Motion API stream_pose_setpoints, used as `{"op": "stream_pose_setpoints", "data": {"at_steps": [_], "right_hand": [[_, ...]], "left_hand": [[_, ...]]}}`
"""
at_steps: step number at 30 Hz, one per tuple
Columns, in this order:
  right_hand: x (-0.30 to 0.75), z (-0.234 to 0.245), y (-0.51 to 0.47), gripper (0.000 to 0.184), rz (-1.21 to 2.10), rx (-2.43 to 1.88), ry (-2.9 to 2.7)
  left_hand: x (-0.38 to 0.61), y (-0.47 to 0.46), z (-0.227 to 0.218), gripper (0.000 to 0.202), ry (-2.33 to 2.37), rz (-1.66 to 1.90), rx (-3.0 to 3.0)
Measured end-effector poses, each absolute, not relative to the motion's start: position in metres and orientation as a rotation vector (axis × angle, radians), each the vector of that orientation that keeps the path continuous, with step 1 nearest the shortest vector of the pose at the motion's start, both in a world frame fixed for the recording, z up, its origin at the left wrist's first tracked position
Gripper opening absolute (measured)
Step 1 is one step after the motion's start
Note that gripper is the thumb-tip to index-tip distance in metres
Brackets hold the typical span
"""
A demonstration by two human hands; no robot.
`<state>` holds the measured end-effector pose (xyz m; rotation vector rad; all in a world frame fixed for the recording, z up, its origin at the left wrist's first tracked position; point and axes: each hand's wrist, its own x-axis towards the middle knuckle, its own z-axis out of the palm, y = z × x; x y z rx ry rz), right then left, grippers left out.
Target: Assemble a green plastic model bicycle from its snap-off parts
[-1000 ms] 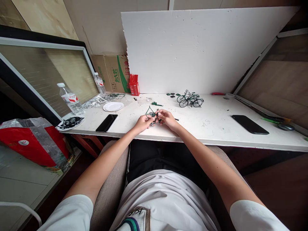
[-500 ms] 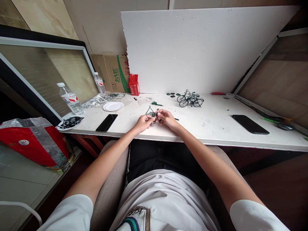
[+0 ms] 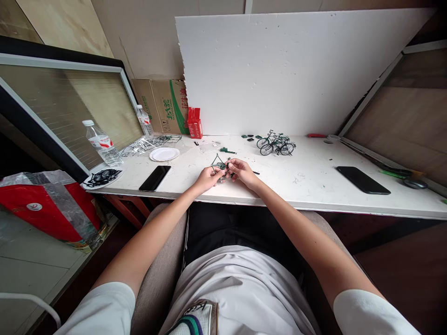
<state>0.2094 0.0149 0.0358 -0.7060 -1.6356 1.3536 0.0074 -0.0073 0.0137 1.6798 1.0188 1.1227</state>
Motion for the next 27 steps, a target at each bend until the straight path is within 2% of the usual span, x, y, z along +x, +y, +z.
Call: {"op": "stream_pose_setpoints", "data": {"at_steps": [27], "right_hand": [[0.2125,0.0326,0.0169,0.041,1.422,-0.685,-1.61]], "left_hand": [[0.0079,-0.0052,0.0137,0.045,1.04,1.135,1.62]]}}
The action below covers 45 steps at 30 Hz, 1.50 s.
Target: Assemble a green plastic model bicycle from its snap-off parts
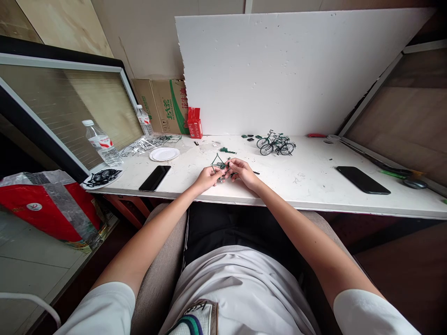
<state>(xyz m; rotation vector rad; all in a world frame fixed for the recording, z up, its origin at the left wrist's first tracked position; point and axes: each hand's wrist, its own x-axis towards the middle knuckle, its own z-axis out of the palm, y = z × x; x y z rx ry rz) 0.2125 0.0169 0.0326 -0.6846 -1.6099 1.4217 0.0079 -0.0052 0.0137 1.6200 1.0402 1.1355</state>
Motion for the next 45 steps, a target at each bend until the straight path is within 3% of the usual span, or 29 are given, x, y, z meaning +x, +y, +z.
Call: {"op": "stream_pose_setpoints", "data": {"at_steps": [45], "right_hand": [[0.2096,0.0345,0.016,0.05,1.368,-0.688,-1.624]], "left_hand": [[0.0107,-0.0117,0.0201,0.047,1.054,1.151,1.58]]}}
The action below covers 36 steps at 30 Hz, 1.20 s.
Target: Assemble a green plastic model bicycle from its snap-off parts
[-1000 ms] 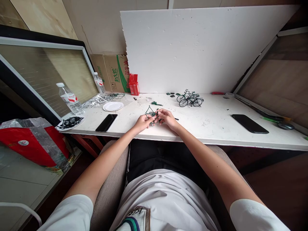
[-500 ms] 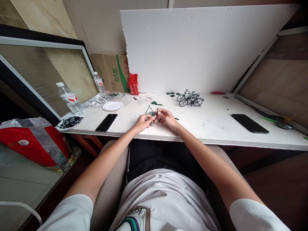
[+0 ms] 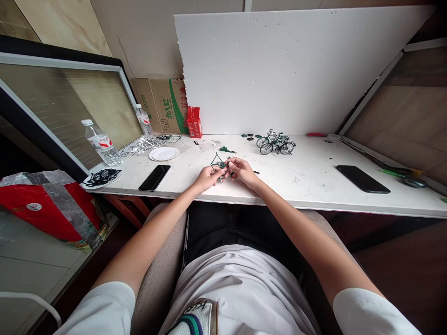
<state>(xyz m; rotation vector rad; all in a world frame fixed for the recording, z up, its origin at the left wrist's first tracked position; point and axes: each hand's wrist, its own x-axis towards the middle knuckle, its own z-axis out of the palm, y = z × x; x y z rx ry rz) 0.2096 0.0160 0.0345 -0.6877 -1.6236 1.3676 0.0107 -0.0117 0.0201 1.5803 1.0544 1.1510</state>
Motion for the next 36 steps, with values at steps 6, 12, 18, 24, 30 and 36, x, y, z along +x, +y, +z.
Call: {"op": "stream_pose_setpoints", "data": {"at_steps": [6,12,18,24,30,36], "right_hand": [[0.2104,0.0341,0.016,0.049,1.384,-0.687,-1.625],[0.2124,0.0329,0.0166,0.045,1.397,-0.678,-1.634],[0.2114,0.0351,0.016,0.05,1.372,-0.68,-1.63],[0.2105,0.0362,0.0163,0.051,1.363,-0.679,-1.634],[0.2105,0.0348,0.017,0.051,1.362,-0.678,-1.634],[0.2098,0.0339,0.0175,0.049,1.361,-0.675,-1.649]], "left_hand": [[0.0101,-0.0125,0.0216,0.048,1.053,1.137,1.593],[0.0102,-0.0135,0.023,0.049,1.06,1.133,1.614],[0.0112,-0.0139,0.024,0.049,1.062,1.14,1.604],[0.012,-0.015,0.0252,0.05,1.056,1.136,1.605],[0.0113,-0.0129,0.0222,0.05,1.048,1.142,1.599],[0.0102,-0.0102,0.0189,0.049,1.034,1.132,1.611]]}}
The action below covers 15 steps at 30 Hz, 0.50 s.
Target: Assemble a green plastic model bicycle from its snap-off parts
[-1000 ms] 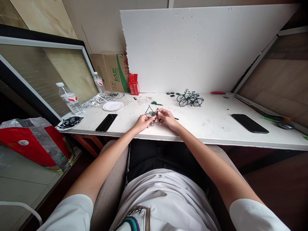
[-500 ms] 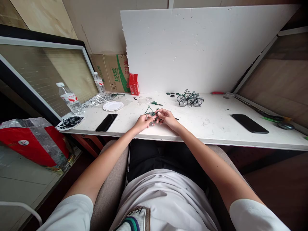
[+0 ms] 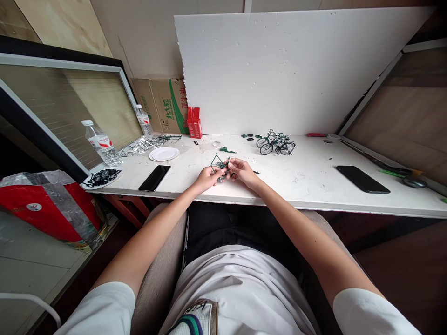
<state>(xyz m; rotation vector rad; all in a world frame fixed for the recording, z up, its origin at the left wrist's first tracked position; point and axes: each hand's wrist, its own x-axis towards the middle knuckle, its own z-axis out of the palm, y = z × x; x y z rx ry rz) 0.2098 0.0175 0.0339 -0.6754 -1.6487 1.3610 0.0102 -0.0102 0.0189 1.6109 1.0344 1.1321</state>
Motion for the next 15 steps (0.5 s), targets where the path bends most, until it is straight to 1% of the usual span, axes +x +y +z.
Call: {"op": "stream_pose_setpoints", "data": {"at_steps": [15], "right_hand": [[0.2097,0.0311,0.0196,0.05,1.368,-0.664,-1.65]], "left_hand": [[0.011,-0.0108,0.019,0.048,1.026,1.143,1.604]]}}
